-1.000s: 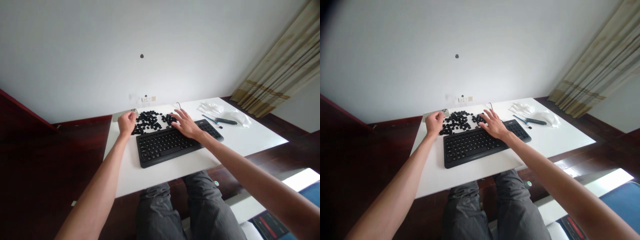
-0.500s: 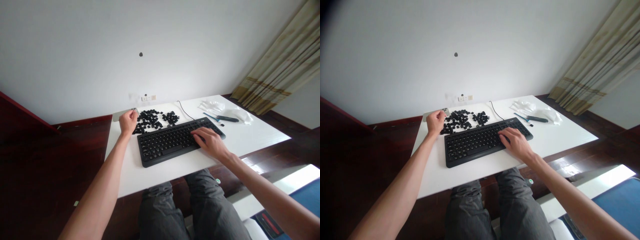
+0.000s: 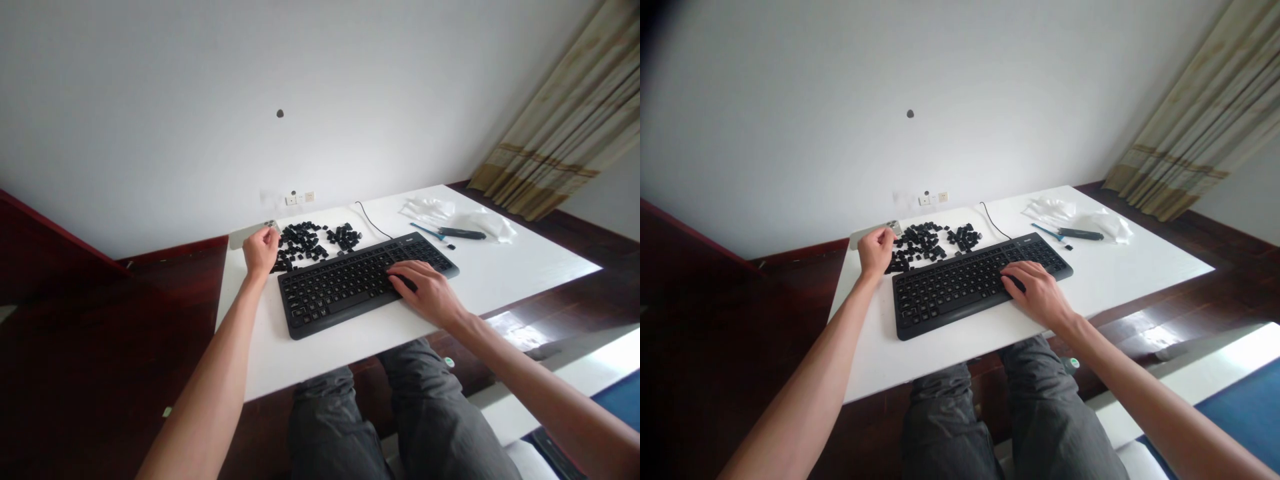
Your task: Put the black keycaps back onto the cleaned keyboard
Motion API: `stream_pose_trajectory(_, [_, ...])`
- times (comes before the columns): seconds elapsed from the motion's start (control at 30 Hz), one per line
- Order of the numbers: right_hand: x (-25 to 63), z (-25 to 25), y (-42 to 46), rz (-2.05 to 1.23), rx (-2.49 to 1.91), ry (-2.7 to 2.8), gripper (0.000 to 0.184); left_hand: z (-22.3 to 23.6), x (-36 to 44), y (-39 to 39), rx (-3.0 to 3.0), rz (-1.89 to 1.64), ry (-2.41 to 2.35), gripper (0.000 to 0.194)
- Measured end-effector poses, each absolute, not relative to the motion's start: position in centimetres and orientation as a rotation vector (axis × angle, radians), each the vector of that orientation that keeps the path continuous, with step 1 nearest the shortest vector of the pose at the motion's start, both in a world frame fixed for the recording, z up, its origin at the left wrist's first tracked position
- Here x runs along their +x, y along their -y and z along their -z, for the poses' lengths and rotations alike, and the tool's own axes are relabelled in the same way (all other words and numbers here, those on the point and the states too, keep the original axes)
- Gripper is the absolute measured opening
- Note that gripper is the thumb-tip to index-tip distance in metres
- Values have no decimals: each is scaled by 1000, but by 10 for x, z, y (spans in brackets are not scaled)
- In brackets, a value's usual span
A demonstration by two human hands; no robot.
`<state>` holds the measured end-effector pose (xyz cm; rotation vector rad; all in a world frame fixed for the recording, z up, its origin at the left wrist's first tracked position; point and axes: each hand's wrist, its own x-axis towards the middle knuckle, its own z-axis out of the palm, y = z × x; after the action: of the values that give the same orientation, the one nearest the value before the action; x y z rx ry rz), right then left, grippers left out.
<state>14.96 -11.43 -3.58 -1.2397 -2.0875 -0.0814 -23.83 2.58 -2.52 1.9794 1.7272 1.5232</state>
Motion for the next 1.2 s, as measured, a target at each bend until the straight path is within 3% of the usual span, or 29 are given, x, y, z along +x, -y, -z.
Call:
stream_pose_trajectory(0.5, [131,21,97,50,-1234,2116,26,25,-233,-27,1981,-1493,-1719,37])
stream_pose_trajectory(0.87, [50,-16,-7,-171,-1781,2276,12,20,-234,-23,2019,-1502,-1739,40])
stream_pose_trajectory(1.2, [30,-20,-21,-295,-1658,2317,5,16,-228,-21,2060,-1452,-1710,40])
